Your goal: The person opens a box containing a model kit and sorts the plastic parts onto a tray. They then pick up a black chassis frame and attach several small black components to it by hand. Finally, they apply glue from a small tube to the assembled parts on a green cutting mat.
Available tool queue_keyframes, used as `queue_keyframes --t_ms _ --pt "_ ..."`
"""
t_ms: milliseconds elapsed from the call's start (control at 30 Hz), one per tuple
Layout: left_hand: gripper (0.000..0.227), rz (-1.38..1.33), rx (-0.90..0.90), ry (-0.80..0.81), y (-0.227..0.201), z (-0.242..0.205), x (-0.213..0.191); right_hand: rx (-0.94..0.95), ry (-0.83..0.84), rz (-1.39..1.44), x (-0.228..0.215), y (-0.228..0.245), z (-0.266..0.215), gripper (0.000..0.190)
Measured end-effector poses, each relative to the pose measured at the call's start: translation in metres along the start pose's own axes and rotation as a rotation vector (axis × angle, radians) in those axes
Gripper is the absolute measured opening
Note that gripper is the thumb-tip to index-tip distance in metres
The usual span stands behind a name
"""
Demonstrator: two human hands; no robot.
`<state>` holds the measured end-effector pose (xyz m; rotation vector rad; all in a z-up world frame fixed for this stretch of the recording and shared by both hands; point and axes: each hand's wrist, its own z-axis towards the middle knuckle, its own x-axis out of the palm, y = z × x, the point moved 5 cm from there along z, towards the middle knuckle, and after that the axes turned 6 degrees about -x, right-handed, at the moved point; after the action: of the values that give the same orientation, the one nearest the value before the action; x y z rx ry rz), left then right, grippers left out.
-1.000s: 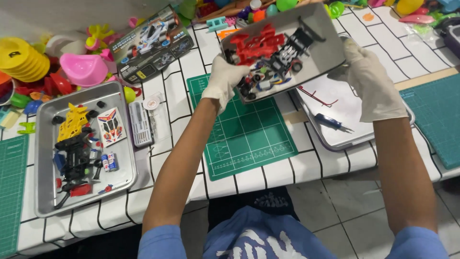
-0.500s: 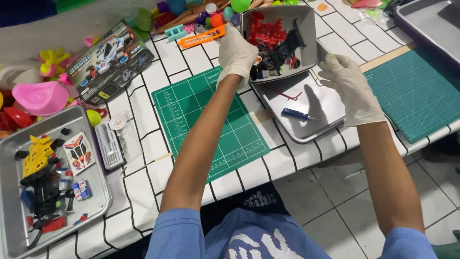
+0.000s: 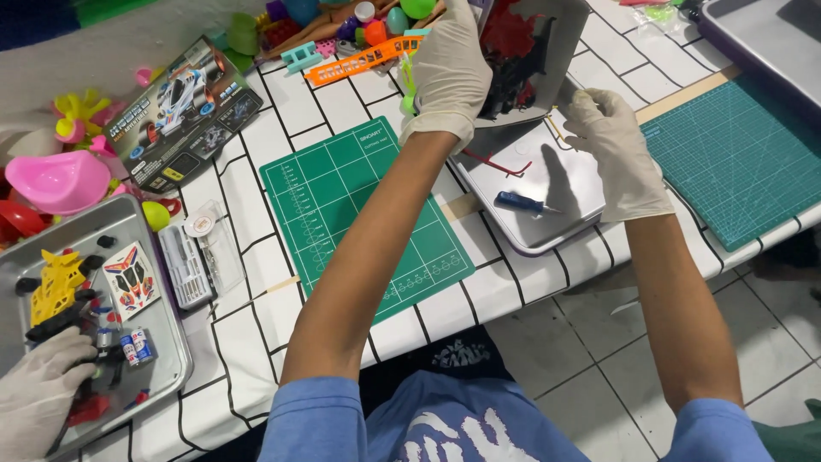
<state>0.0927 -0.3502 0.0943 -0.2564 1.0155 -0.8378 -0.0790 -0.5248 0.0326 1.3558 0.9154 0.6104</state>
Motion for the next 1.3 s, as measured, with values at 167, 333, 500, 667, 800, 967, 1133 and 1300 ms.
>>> queue_keyframes --t_ms 167,333,500,667,800,967,1133,1300 --pt "0.053 0.355 0.110 -0.243 -0.010 -0.003 0.014 -0.096 -0.064 0.083 0.024 0.032 -0.019 0.055" --pt "0.071 0.203 0.211 -0.263 -0.009 -0.010 0.016 -0.398 -0.087 0.120 0.036 0.041 0.004 0.052" --pt "0.092 0.015 0.288 -0.163 0.004 -0.014 0.022 -0.771 -0.029 -0.050 0.047 0.049 0.005 0.076" --pt "0.086 -0.013 0.350 -0.151 -0.004 -0.019 -0.008 -0.826 -0.183 -0.295 0.040 0.038 -0.001 0.037" --pt "0.066 -0.091 0.404 -0.196 -0.011 -0.018 -0.015 -0.850 -0.145 -0.341 0.024 0.033 -0.025 0.040" --pt "0.024 0.109 0.525 -0.323 -0.022 -0.023 -0.027 -0.915 -0.010 -0.469 0.008 0.009 -0.042 0.034" --pt "0.025 -0.177 0.507 -0.133 -0.019 -0.037 -0.053 -0.857 0.292 -0.575 0.014 0.002 -0.070 0.041" --pt "0.034 -0.230 0.430 -0.063 -0.005 -0.045 -0.063 -0.844 0.405 -0.682 0.019 -0.006 -0.080 0.048"
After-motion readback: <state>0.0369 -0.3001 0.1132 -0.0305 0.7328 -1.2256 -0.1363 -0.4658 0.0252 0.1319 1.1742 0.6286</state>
